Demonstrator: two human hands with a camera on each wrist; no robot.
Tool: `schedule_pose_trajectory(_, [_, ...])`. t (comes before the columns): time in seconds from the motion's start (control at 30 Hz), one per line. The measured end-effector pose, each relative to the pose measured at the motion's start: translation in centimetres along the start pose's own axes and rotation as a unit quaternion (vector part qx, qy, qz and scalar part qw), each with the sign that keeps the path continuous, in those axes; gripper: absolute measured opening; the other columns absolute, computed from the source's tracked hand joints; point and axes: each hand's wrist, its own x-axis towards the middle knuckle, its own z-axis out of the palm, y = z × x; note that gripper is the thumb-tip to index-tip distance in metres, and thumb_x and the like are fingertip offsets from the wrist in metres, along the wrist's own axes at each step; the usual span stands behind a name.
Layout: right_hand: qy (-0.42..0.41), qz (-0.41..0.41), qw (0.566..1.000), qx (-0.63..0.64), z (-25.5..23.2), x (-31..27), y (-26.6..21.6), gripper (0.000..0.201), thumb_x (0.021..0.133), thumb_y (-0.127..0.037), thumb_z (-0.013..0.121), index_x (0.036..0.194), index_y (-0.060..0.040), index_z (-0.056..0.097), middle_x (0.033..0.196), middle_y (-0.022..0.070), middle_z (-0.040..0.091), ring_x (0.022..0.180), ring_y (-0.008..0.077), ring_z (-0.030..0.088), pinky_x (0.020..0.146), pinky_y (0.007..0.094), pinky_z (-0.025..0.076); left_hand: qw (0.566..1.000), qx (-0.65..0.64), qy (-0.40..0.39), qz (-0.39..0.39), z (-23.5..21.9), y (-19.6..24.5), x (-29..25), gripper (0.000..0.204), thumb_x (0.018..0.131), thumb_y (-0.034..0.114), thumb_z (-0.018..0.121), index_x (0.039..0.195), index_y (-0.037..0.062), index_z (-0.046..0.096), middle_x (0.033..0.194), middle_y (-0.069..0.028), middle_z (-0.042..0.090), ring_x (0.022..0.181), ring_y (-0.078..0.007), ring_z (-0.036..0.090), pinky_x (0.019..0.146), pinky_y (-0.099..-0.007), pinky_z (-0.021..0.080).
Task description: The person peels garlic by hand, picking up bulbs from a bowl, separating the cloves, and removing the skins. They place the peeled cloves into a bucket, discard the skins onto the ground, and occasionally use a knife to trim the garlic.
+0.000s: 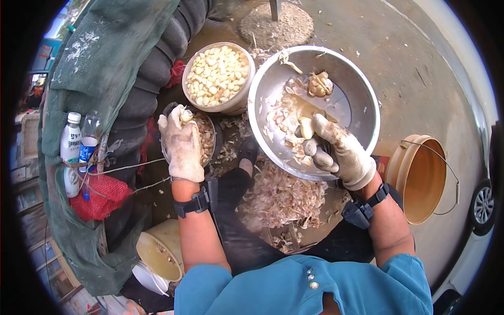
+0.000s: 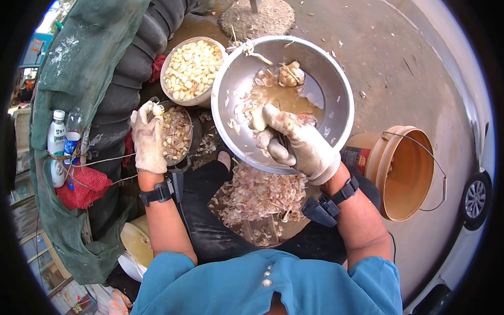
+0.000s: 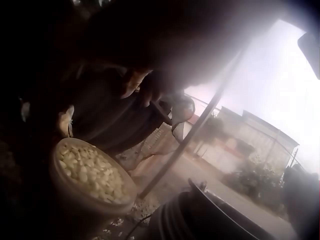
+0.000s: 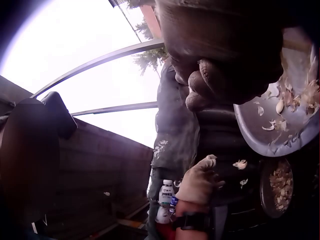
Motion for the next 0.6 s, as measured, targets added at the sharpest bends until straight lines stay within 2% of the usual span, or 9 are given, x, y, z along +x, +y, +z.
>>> schedule_pose_trajectory(0.07, [0.024,-0.005,0.999,-0.021,0.9,0.0,-0.1,0.041,0.1,-0.044,0.051,0.095,-0.0052,0.064,0.066,0.0007,0.059,0.039,0.0044,0.033,0.038,0.02,0.023,0.974,-0.192,-0.044,-0.115,-0.5,0.9,-0.2,0.03,0.099,0.02,0.051,0.119,-0.0001,0.06,0.113,-0.011,0.063,0.104,-0.0205,0.062,0.091,-0.0317,0.048])
schedule_pose_trajectory(0.13, [0.049,-0.011,0.998,-0.043,1.2,0.1,0.0,0.041,0.1,-0.043,0.052,0.095,-0.0049,0.064,0.065,-0.0003,0.058,0.04,0.0043,0.033,0.038,0.0201,0.022,0.864,-0.436,-0.161,-0.193,-1.3,3.9,-0.3,0.037,0.102,0.029,0.051,0.122,-0.0016,0.059,0.117,-0.011,0.064,0.106,-0.0193,0.063,0.091,-0.0308,0.049])
schedule_pose_trajectory(0.23, [-0.019,-0.006,0.999,-0.041,1.1,0.3,0.3,0.039,0.1,-0.042,0.052,0.097,-0.0047,0.065,0.061,-0.002,0.054,0.042,0.0037,0.034,0.039,0.02,0.022,0.742,-0.593,-0.306,-0.065,-0.3,7.3,-1.1,0.064,0.097,0.05,0.054,0.133,-0.0031,0.051,0.119,-0.0158,0.062,0.109,-0.0229,0.062,0.094,-0.0344,0.049])
schedule_pose_trajectory(0.3, [-0.013,-0.011,1.0,-0.013,1.5,0.5,0.6,0.027,0.1,-0.032,0.054,0.105,-0.0068,0.062,0.073,-0.0005,0.061,0.048,0.0021,0.038,0.043,0.0178,0.027,0.781,-0.522,-0.34,0.045,0.1,9.1,-1.4,0.063,0.099,0.05,0.049,0.13,-0.004,0.052,0.116,-0.0115,0.062,0.106,-0.0184,0.061,0.092,-0.0314,0.047])
schedule_pose_trajectory(0.4, [-0.051,0.001,0.997,-0.051,1.0,0.5,0.9,0.028,0.101,-0.032,0.053,0.107,-0.0069,0.063,0.063,-0.0055,0.051,0.048,0.0012,0.035,0.043,0.0173,0.025,0.813,-0.495,-0.284,0.112,1.2,11.0,-2.7,0.049,0.101,0.04,0.049,0.126,-0.002,0.055,0.111,-0.0104,0.063,0.101,-0.0176,0.062,0.089,-0.0303,0.048])
schedule_pose_trajectory(0.47, [-0.045,0.019,0.991,-0.121,0.8,0.5,0.6,0.03,0.099,-0.034,0.056,0.109,-0.0065,0.063,0.059,-0.0055,0.049,0.05,0.0021,0.039,0.045,0.0196,0.029,0.7,-0.604,-0.36,-0.124,1.3,11.5,-3.2,0.035,0.1,0.028,0.051,0.122,0.0005,0.058,0.108,-0.0128,0.063,0.096,-0.0212,0.064,0.086,-0.0303,0.049])
schedule_pose_trajectory(0.5, [-0.045,0.019,0.991,-0.121,0.7,0.7,0.4,0.03,0.099,-0.034,0.056,0.109,-0.0065,0.063,0.059,-0.0055,0.049,0.05,0.0021,0.039,0.045,0.0196,0.029,0.7,-0.604,-0.359,-0.124,1.9,11.2,-3.3,0.035,0.1,0.028,0.051,0.122,0.0005,0.058,0.108,-0.0128,0.063,0.096,-0.0212,0.064,0.086,-0.0303,0.049])
schedule_pose_trajectory(0.57, [0.035,0.018,0.946,-0.322,0.6,1.2,0.4,0.037,0.097,-0.038,0.059,0.11,-0.004,0.062,0.067,0.0013,0.058,0.057,0.0074,0.051,0.054,0.0249,0.04,0.87,-0.412,-0.247,0.109,3.4,10.1,-3.5,0.031,0.096,0.019,0.056,0.121,0.0007,0.059,0.109,-0.0151,0.064,0.095,-0.0252,0.065,0.085,-0.0297,0.05])
schedule_pose_trajectory(0.6, [0.076,0.017,0.906,-0.416,0.5,1.2,0.5,0.041,0.096,-0.041,0.061,0.111,-0.0028,0.062,0.071,0.0046,0.062,0.061,0.0101,0.057,0.058,0.0275,0.046,0.87,-0.412,-0.248,0.109,3.4,10.1,-3.5,0.031,0.096,0.019,0.056,0.121,0.0007,0.059,0.109,-0.0151,0.064,0.095,-0.0252,0.065,0.085,-0.0297,0.05])
